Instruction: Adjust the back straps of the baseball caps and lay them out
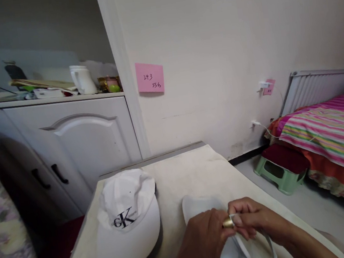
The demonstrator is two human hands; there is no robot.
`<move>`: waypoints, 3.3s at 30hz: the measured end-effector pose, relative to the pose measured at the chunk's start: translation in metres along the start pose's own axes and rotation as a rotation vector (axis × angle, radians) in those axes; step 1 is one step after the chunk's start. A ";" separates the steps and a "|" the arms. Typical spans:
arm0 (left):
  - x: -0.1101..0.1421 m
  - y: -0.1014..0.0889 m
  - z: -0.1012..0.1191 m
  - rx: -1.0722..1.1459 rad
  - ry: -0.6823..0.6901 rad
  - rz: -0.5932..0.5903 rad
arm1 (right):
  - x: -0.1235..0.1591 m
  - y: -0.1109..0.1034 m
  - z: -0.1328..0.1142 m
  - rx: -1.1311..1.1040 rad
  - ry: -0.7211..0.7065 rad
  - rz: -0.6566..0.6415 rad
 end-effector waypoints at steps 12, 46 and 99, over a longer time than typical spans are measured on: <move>-0.006 -0.003 0.005 -0.150 -0.096 -0.027 | -0.003 0.007 0.002 -0.069 -0.029 0.061; -0.005 0.000 0.008 -0.160 -0.167 -0.130 | -0.008 0.011 0.009 -0.197 -0.061 0.099; 0.105 -0.012 0.105 0.528 -0.747 -0.212 | 0.122 0.047 -0.033 0.103 -0.064 -0.014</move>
Point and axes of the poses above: each hand's wrist, its own x-axis away from the middle knuckle, its own y-axis out of the palm, z = x × y, the point moved 2 cm from there along -x, towards the middle knuckle, and after that the axes turned 14 degrees about -y, right-handed, at the moved point
